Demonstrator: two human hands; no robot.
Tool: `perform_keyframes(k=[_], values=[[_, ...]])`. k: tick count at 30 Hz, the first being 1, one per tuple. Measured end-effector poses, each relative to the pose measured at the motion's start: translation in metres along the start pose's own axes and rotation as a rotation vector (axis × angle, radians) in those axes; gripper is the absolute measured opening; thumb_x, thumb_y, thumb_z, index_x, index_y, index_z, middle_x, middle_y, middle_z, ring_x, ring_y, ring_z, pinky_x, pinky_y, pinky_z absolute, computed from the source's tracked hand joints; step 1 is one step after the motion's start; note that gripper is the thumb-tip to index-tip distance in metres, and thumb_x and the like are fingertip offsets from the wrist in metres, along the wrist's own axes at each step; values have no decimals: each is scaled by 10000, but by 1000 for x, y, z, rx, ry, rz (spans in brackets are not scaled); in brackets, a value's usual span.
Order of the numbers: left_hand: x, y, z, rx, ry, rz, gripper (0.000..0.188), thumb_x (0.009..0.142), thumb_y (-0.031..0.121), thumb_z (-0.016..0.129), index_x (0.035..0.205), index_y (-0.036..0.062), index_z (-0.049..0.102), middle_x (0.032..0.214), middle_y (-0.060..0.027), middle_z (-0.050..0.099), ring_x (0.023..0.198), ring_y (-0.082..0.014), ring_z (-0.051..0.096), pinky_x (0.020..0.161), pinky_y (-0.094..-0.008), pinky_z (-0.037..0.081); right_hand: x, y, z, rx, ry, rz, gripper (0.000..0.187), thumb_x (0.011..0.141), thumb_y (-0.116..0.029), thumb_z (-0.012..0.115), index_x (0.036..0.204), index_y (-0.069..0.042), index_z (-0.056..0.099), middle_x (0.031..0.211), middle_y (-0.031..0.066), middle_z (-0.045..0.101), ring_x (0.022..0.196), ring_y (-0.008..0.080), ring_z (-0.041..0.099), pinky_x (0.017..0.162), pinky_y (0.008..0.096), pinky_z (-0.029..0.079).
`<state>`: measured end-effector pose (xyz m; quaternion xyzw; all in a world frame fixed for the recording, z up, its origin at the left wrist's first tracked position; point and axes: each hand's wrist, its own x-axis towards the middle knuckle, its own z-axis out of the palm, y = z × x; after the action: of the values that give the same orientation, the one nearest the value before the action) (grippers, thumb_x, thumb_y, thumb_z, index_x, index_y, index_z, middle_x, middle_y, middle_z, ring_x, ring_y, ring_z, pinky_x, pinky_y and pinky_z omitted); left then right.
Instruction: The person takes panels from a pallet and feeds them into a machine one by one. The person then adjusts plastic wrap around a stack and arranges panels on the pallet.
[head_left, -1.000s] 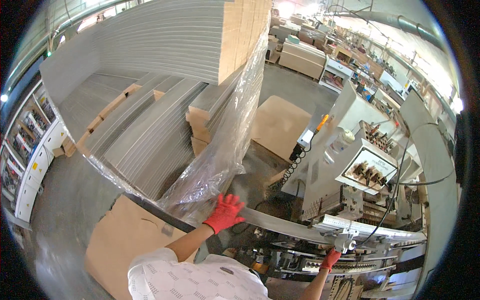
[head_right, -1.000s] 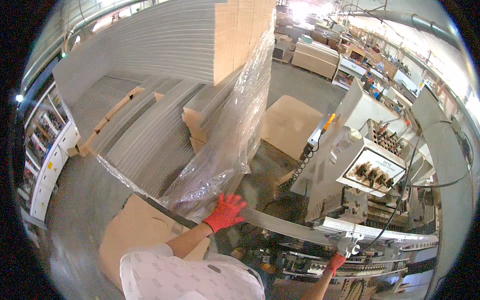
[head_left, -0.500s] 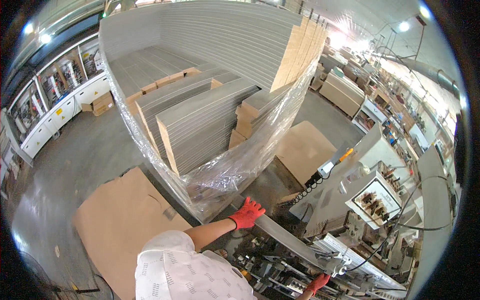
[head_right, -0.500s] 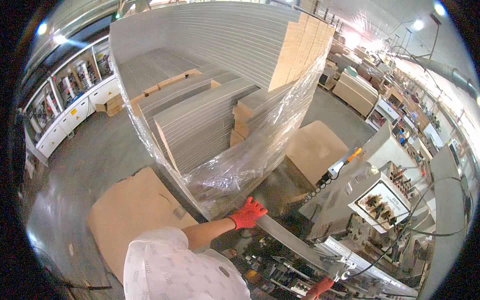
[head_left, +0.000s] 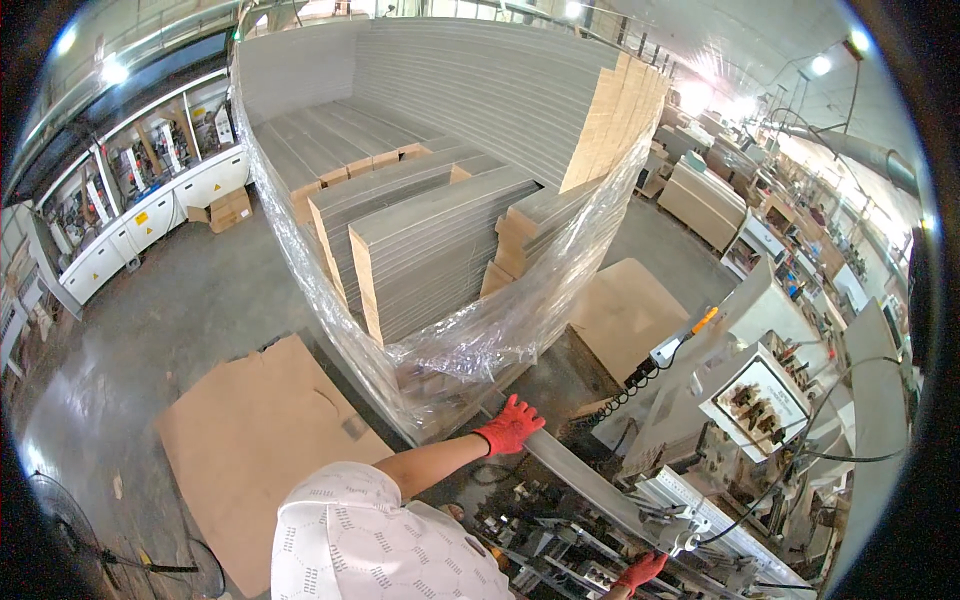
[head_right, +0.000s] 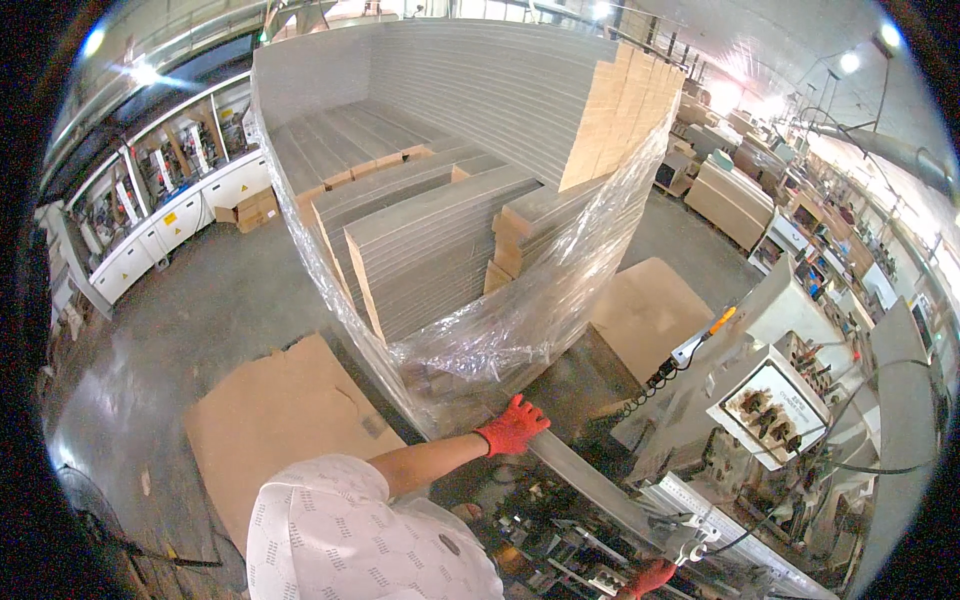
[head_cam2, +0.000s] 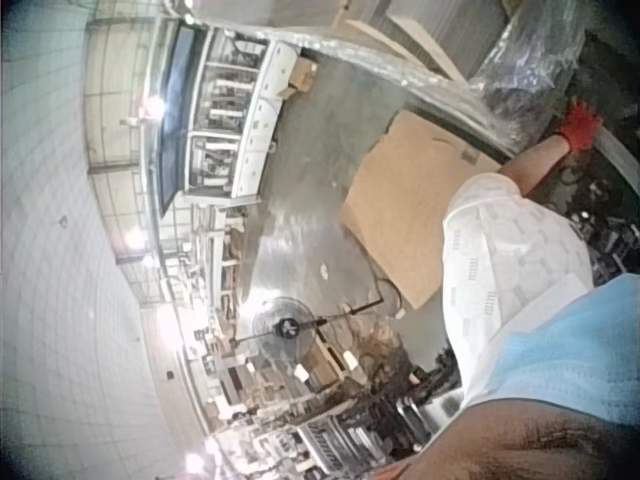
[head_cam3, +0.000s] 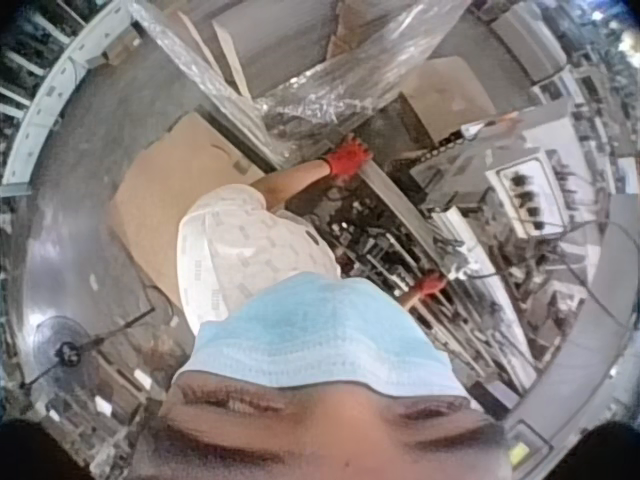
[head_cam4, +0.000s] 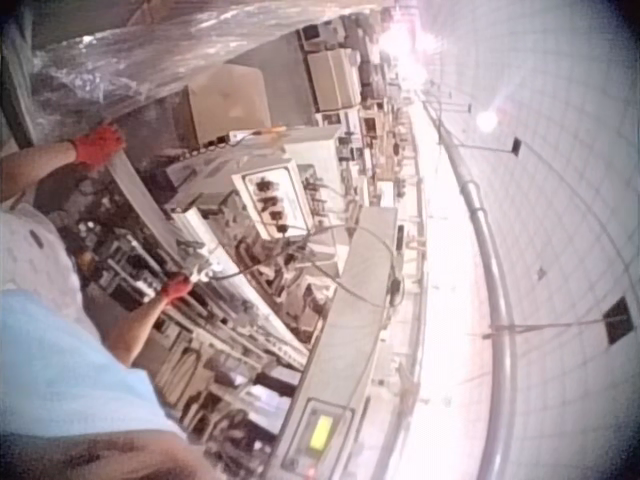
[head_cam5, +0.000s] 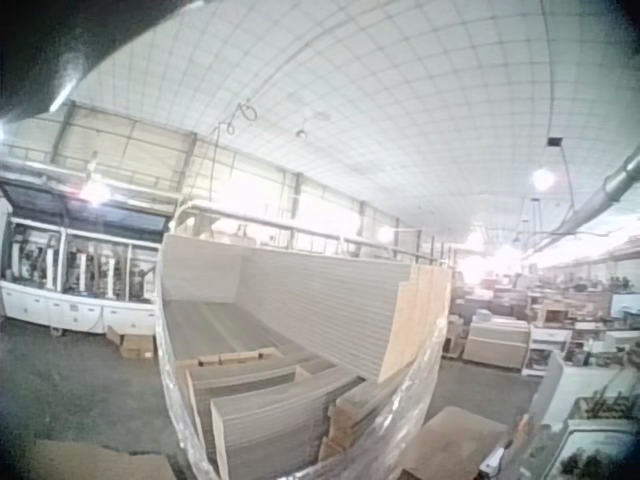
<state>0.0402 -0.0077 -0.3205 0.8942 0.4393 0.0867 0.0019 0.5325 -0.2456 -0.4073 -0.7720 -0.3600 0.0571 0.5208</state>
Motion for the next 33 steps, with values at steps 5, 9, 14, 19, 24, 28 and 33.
perform_keyframes(k=[5, 9, 14, 19, 24, 28, 33], values=[[1, -1, 13, 41, 29, -14, 717, 658, 332, 803, 1295, 125, 548, 1146, -136, 558, 1095, -342, 523, 1049, -629, 294, -2, -6, 2, -13, -32, 66, 552, 873, -67, 515, 1418, 12, 484, 1347, 169, 591, 1158, 286, 568, 995, 357, 418], [1, -3, 16, 12, 115, -4, 553, 680, 206, 704, 1216, 147, 579, 1057, -114, 560, 1062, -336, 526, 1013, -614, 322, 0, -28, 5, 116, 73, 129, 514, 910, -67, 536, 1416, 7, 486, 1357, 143, 575, 1185, 246, 537, 1028, 356, 398], [6, -12, 3, -319, 322, 138, 335, 636, 232, 758, 956, 141, 722, 902, -100, 698, 921, -329, 658, 855, -495, 416, -21, -55, 2, 910, 2, 406, 364, 967, -227, 574, 1298, -76, 573, 1211, 108, 636, 1038, 246, 591, 869, 379, 495], [12, -13, -5, -158, 107, 190, 676, 614, 308, 818, 1230, 161, 579, 1157, -77, 635, 1101, -313, 582, 963, -576, 347, -43, -74, 47, 655, 381, 422, 246, 902, -149, 626, 1125, -51, 661, 1027, 36, 667, 914, 172, 610, 798, 326, 493], [18, -15, -4, -153, -30, 216, 637, 635, 301, 797, 1219, 169, 578, 1170, -77, 626, 1111, -313, 574, 967, -548, 358, -87, -99, 105, 1208, 188, 692, 127, 915, -134, 546, 897, -46, 636, 833, 99, 677, 763, 245, 671, 678, 372, 547], [22, -19, 1, -257, -58, 223, 574, 635, 283, 780, 1171, 173, 610, 1109, -77, 653, 1062, -320, 601, 939, -504, 394, -108, -128, 129, 1145, 116, 644, 64, 920, -121, 574, 940, -94, 629, 857, 81, 662, 772, 258, 664, 673, 381, 548], [2, -32, 5, -252, -11, 285, 538, 622, 260, 779, 1133, 171, 635, 1073, -82, 668, 1033, -321, 616, 874, -476, 438, -122, -146, 137, 1261, 65, 705, 168, 928, -156, 611, 1063, -58, 635, 884, 77, 667, 779, 241, 669, 655, 390, 557]])
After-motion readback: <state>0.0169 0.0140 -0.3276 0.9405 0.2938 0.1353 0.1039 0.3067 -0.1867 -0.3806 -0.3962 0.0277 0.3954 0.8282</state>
